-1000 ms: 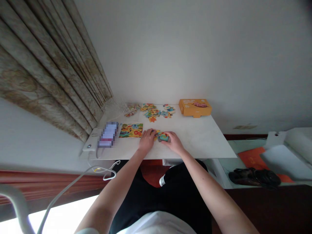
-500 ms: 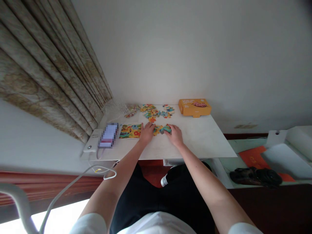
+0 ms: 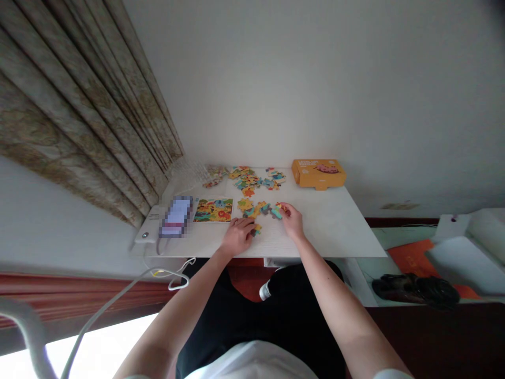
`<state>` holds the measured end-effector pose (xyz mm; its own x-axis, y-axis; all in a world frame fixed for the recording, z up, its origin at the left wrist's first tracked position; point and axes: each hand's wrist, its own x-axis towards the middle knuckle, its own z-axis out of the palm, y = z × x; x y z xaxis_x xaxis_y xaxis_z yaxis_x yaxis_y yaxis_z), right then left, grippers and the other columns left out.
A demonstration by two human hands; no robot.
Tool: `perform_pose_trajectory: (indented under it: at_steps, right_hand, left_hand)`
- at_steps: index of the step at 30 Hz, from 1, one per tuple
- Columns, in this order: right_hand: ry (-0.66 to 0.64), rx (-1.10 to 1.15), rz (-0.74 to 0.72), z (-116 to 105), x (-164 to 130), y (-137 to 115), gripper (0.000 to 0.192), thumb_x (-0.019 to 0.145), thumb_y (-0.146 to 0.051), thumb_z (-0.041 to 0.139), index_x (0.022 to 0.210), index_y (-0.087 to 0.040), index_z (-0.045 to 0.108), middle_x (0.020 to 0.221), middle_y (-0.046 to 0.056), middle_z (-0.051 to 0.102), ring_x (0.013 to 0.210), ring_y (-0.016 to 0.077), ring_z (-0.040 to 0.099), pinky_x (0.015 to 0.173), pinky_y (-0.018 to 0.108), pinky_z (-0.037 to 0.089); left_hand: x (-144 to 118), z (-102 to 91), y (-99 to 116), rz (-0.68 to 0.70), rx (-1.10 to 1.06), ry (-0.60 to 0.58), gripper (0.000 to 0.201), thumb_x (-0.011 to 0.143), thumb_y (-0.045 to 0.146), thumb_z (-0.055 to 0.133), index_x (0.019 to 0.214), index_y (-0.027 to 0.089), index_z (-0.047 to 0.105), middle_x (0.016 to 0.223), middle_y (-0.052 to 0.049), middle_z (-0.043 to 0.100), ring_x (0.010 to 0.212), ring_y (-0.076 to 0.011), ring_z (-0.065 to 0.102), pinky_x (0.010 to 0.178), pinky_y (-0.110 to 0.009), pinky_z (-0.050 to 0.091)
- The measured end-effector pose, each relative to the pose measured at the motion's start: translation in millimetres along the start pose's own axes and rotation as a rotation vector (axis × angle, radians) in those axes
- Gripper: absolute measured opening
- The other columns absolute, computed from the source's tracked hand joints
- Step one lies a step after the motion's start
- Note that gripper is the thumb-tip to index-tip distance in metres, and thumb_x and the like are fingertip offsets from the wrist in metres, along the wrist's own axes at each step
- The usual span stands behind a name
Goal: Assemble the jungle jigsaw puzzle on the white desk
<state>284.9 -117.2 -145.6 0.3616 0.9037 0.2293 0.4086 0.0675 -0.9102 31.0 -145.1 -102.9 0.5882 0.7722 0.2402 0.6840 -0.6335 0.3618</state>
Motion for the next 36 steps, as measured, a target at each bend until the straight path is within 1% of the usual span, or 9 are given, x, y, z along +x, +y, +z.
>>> perform_pose_trajectory:
  at_steps: [3, 9, 13, 17, 20, 25, 29, 33, 36]
  right_hand:
    - [-0.107, 0.034, -0.004, -4, -3, -4, 0.041, 0.089, -0.054, 0.063, 0.106, -0.019, 0.075, 0.102, 0.011, 0.079, 0.082, 0.0229, 0.069, 0.08, 0.037, 0.056]
    - [-0.284, -0.07, -0.099, -18, -15, -10, 0.024, 0.087, -0.039, 0.068, 0.104, -0.025, 0.077, 0.108, 0.008, 0.079, 0.095, 0.0244, 0.072, 0.092, 0.041, 0.056]
    - [-0.35, -0.084, -0.133, -24, -24, -14, 0.021, 0.086, -0.033, 0.071, 0.105, -0.027, 0.078, 0.109, 0.007, 0.079, 0.097, 0.0249, 0.073, 0.094, 0.042, 0.057]
    - [-0.368, -0.082, -0.106, -26, -27, -18, 0.022, 0.086, -0.035, 0.071, 0.105, -0.027, 0.078, 0.111, 0.006, 0.08, 0.098, 0.0251, 0.073, 0.093, 0.042, 0.057]
    - [-0.347, -0.108, -0.114, -25, -28, -21, 0.021, 0.086, -0.038, 0.071, 0.103, -0.026, 0.078, 0.107, 0.007, 0.08, 0.095, 0.0251, 0.073, 0.091, 0.041, 0.057]
    - [-0.25, -0.199, -0.118, -25, -37, -20, 0.023, 0.091, -0.043, 0.067, 0.099, -0.024, 0.077, 0.098, 0.009, 0.079, 0.085, 0.0255, 0.071, 0.083, 0.039, 0.056]
    - [-0.232, -0.313, -0.119, -29, -47, -16, 0.026, 0.094, -0.041, 0.062, 0.103, -0.022, 0.078, 0.072, 0.005, 0.073, 0.066, 0.0223, 0.066, 0.07, 0.034, 0.052]
    - [-0.298, -0.344, -0.142, -33, -51, -17, 0.025, 0.093, -0.035, 0.06, 0.104, -0.021, 0.078, 0.064, 0.002, 0.068, 0.058, 0.0196, 0.061, 0.065, 0.031, 0.049]
    - [-0.33, -0.303, -0.135, -35, -50, -20, 0.026, 0.092, -0.03, 0.059, 0.108, -0.021, 0.077, 0.074, 0.003, 0.072, 0.063, 0.02, 0.065, 0.066, 0.031, 0.052]
  left_hand:
    - [1, -2.5, -1, -0.041, -0.033, 0.015, 0.046, 0.083, 0.011, 0.06, 0.125, 0.024, 0.071, 0.136, -0.01, 0.07, 0.128, -0.0287, 0.063, 0.111, -0.048, 0.045]
    - [4, 0.2, 3, -0.086, 0.001, 0.019, 0.037, 0.092, 0.034, 0.068, 0.128, 0.023, 0.067, 0.132, -0.013, 0.069, 0.124, -0.033, 0.062, 0.11, -0.051, 0.046]
    - [3, 1.8, -1, -0.01, -0.069, -0.015, 0.043, 0.089, 0.02, 0.065, 0.132, 0.023, 0.065, 0.135, -0.012, 0.069, 0.128, -0.0301, 0.063, 0.113, -0.049, 0.046]
    - [0, 1.0, -4, 0.088, -0.211, -0.051, 0.063, 0.08, 0.005, 0.058, 0.14, 0.022, 0.06, 0.141, -0.009, 0.067, 0.132, -0.0242, 0.062, 0.116, -0.044, 0.048]
    - [-2, 0.0, -4, 0.093, -0.247, -0.045, 0.068, 0.078, 0.002, 0.055, 0.142, 0.024, 0.058, 0.147, -0.008, 0.063, 0.138, -0.0223, 0.058, 0.118, -0.043, 0.048]
    - [-2, -3.4, -1, 0.028, -0.139, -0.005, 0.051, 0.075, 0.005, 0.06, 0.124, 0.021, 0.068, 0.132, -0.012, 0.07, 0.128, -0.0294, 0.063, 0.111, -0.048, 0.051]
    - [-2, -2.9, -3, 0.05, -0.111, -0.022, 0.041, 0.074, 0.006, 0.063, 0.112, 0.019, 0.07, 0.116, -0.012, 0.074, 0.115, -0.0309, 0.068, 0.104, -0.049, 0.053]
    - [2, 7.7, -10, 0.138, -0.196, 0.018, 0.04, 0.084, 0.005, 0.059, 0.119, 0.021, 0.069, 0.12, -0.01, 0.075, 0.117, -0.0267, 0.069, 0.106, -0.045, 0.054]
    - [7, 17.3, -16, 0.139, -0.263, 0.058, 0.039, 0.097, 0.006, 0.048, 0.127, 0.022, 0.066, 0.124, -0.008, 0.075, 0.118, -0.022, 0.07, 0.105, -0.04, 0.057]
